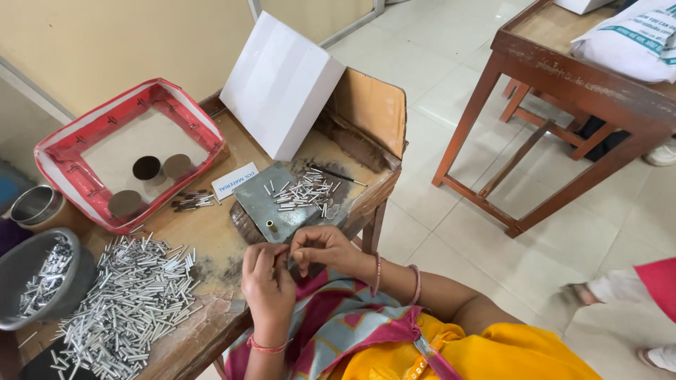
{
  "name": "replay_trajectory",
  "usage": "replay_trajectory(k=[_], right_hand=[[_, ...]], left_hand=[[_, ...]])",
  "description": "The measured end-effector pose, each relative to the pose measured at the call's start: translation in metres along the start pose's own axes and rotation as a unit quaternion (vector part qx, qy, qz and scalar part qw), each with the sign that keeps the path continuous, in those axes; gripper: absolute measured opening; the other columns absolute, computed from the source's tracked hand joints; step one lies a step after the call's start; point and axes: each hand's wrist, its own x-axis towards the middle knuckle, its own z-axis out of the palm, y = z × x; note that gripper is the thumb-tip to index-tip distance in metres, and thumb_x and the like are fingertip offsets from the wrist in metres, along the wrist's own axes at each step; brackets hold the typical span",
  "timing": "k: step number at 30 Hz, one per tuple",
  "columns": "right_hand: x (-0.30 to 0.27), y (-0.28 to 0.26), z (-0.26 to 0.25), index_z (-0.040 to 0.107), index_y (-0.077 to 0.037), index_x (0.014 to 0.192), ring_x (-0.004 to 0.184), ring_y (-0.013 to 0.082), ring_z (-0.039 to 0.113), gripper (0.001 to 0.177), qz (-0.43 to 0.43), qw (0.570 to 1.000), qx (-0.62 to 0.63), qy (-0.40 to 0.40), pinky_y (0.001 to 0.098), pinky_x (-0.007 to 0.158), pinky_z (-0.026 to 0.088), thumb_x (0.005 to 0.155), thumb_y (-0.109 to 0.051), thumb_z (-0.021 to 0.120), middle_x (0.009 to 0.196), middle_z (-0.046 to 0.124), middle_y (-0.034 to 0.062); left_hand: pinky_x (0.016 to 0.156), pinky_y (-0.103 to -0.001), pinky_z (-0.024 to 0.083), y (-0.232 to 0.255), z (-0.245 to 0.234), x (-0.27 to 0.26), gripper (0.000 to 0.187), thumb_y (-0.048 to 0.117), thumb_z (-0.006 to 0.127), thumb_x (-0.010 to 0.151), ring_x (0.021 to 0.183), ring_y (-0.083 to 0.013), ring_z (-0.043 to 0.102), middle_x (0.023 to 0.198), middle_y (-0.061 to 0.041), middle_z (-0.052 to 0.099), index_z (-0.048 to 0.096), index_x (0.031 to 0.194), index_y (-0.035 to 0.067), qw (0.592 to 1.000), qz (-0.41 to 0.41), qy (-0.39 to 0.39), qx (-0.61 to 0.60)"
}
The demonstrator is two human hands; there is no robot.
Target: The recorder is assembling small metal pins into components using a metal guide block jig.
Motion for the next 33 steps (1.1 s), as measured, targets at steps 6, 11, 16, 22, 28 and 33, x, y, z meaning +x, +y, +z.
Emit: replay_trajectory(k=[6,11,16,22,28,33], right_hand=[[-0.004,0.006,0.000,0.066,-0.001,0.105,0.078,0.0108,0.066,0.012,0.042,0.969,0.238,0.058,0.0287,0.069,0.056,0.104,-0.013,0.065,0.086,0.066,0.0030],[-0.007,0.010,-0.003,0.065,-0.002,0.109,0.080,0.0100,0.066,0.011,0.054,0.953,0.295,0.047,0.0271,0.071,0.055,0.106,-0.012,0.063,0.087,0.066,0.0022],[-0.009,0.010,-0.002,0.064,-0.001,0.111,0.079,0.0099,0.068,0.012,0.067,0.943,0.318,0.075,0.0268,0.069,0.056,0.105,-0.011,0.063,0.090,0.068,0.0031],[-0.014,0.012,-0.007,0.064,-0.001,0.108,0.077,0.0102,0.068,0.013,0.077,0.965,0.243,0.069,0.0274,0.068,0.058,0.103,-0.013,0.064,0.092,0.070,0.0050],[-0.016,0.006,-0.008,0.065,0.000,0.105,0.077,0.0117,0.067,0.012,0.060,0.975,0.208,0.057,0.0283,0.069,0.057,0.106,-0.012,0.067,0.089,0.068,0.0051],[-0.011,-0.029,-0.005,0.067,0.001,0.110,0.083,0.0158,0.073,0.017,0.145,0.967,0.211,0.022,0.0296,0.078,0.061,0.096,-0.007,0.069,0.101,0.073,0.0081]], left_hand=[[0.072,-0.020,0.052,-0.026,0.031,-0.016,0.008,-0.006,0.065,0.096,0.082,-0.0064,0.063,0.096,-0.004,0.065,0.064,0.102,-0.001,0.901,-0.213,0.031,-0.376],[0.070,-0.021,0.055,-0.003,0.025,-0.011,0.011,-0.004,0.069,0.092,0.083,-0.0057,0.065,0.096,-0.002,0.067,0.069,0.102,0.000,0.931,-0.162,0.043,-0.324],[0.076,-0.027,0.057,0.005,0.021,-0.010,0.017,-0.004,0.074,0.091,0.089,-0.0144,0.069,0.100,-0.008,0.069,0.070,0.107,0.000,0.989,0.011,0.079,-0.124],[0.076,-0.037,0.054,0.009,0.020,-0.009,0.016,-0.006,0.069,0.088,0.089,-0.0280,0.065,0.101,-0.012,0.064,0.068,0.102,0.002,0.995,0.072,0.070,-0.022],[0.086,-0.044,0.048,0.006,0.023,-0.010,0.014,-0.005,0.063,0.089,0.097,-0.0340,0.058,0.104,-0.015,0.060,0.062,0.101,0.002,0.993,0.103,0.063,0.021],[0.086,-0.046,0.047,0.003,0.022,-0.013,0.019,-0.008,0.059,0.084,0.097,-0.0360,0.057,0.106,-0.017,0.058,0.061,0.101,0.000,0.991,0.122,0.051,0.014]])
